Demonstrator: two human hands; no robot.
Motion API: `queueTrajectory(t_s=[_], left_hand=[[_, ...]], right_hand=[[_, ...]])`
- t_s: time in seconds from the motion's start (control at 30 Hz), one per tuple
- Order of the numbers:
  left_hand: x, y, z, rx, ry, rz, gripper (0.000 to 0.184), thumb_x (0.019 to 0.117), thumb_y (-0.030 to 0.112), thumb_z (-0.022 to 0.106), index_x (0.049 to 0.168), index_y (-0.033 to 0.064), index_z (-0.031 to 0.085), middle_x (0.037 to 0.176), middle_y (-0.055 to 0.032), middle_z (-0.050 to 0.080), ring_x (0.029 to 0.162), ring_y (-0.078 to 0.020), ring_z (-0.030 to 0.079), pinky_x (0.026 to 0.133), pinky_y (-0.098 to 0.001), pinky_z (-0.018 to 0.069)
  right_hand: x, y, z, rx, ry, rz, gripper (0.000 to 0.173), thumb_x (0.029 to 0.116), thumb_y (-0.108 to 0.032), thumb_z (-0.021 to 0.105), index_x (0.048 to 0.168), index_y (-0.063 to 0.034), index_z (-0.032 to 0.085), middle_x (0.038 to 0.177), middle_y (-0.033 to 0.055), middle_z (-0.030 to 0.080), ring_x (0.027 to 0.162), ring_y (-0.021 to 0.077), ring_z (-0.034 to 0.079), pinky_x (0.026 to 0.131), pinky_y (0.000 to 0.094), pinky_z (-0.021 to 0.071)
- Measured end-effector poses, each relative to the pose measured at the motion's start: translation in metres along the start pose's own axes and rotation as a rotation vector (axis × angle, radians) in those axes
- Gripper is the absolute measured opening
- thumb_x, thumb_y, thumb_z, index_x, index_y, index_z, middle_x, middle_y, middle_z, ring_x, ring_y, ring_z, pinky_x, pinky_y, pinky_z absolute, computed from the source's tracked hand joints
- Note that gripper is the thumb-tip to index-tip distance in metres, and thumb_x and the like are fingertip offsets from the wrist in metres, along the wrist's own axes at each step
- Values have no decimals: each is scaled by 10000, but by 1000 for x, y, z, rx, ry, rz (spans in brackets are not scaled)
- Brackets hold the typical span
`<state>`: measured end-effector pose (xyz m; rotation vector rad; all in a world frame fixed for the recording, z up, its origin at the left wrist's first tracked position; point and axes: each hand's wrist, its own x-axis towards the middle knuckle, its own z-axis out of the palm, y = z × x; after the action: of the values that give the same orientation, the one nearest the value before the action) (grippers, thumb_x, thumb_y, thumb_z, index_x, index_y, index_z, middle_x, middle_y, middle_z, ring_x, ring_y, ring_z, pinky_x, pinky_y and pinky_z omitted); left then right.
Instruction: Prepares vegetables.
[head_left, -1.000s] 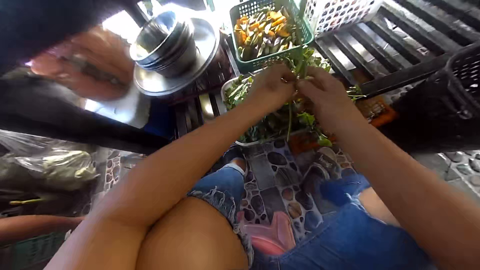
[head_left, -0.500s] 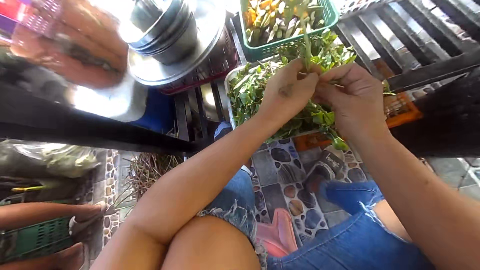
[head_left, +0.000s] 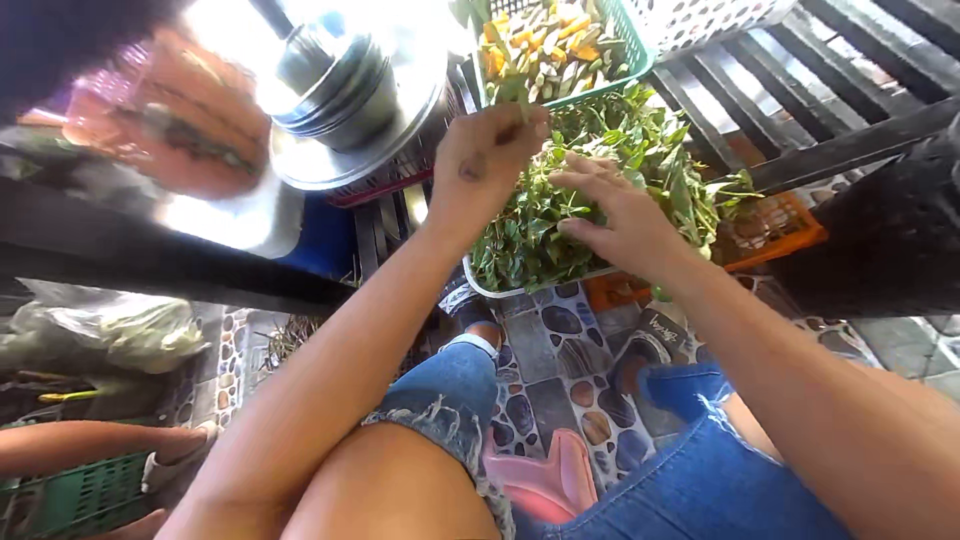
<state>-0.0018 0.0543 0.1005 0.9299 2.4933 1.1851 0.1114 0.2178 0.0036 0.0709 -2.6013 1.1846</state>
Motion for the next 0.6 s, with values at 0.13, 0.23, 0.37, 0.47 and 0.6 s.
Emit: queueTrajectory(t_s=[0.13, 0.23, 0.37, 0.47, 0.6], left_hand=[[-11, 15, -6, 229, -101, 38, 250, 1030, 255, 608, 1157, 85, 741, 1009, -86, 734, 913, -195, 694, 866, -453, 561], [-16, 32, 2, 370, -198, 51, 232, 1026, 208, 620, 1176, 85, 747, 1036, -124, 740, 958, -262, 696, 897, -513, 529], [-18, 64, -2, 473, -253, 69, 184, 980, 221, 698, 1103, 101, 763, 988, -79, 747, 893, -211, 701, 859, -469, 549], [-19, 86, 0, 450, -245, 23, 207, 958, 237, 735, 1108, 96, 753, 967, -69, 742, 816, -179, 694, 803, -424, 567], [-31, 86, 11, 121, -100, -48, 176, 948, 183, 744, 1081, 71, 723, 912, -39, 748, 695, -101, 700, 662, -290, 601]], right_hand=[[-3, -27, -7, 559, 53, 157, 568, 1000, -314, 614, 1517, -135, 462, 1393, 24, 608, 1146, 100, 638, 911, 296, 565], [0, -39, -8, 752, 170, 217, 618, 978, -273, 659, 1532, -147, 417, 1242, 16, 666, 885, 53, 652, 694, 219, 538], [3, -37, -12, 858, 326, 206, 531, 968, -164, 681, 1459, -103, 490, 1186, 31, 645, 763, 44, 602, 596, 190, 492], [5, -42, -24, 937, 403, 98, 319, 986, -93, 643, 1302, -69, 611, 1024, -4, 680, 708, 32, 592, 580, 177, 485], [4, -52, -38, 1075, 407, 52, 168, 1002, -69, 624, 1164, -57, 668, 975, -6, 704, 792, 53, 662, 717, 212, 573]])
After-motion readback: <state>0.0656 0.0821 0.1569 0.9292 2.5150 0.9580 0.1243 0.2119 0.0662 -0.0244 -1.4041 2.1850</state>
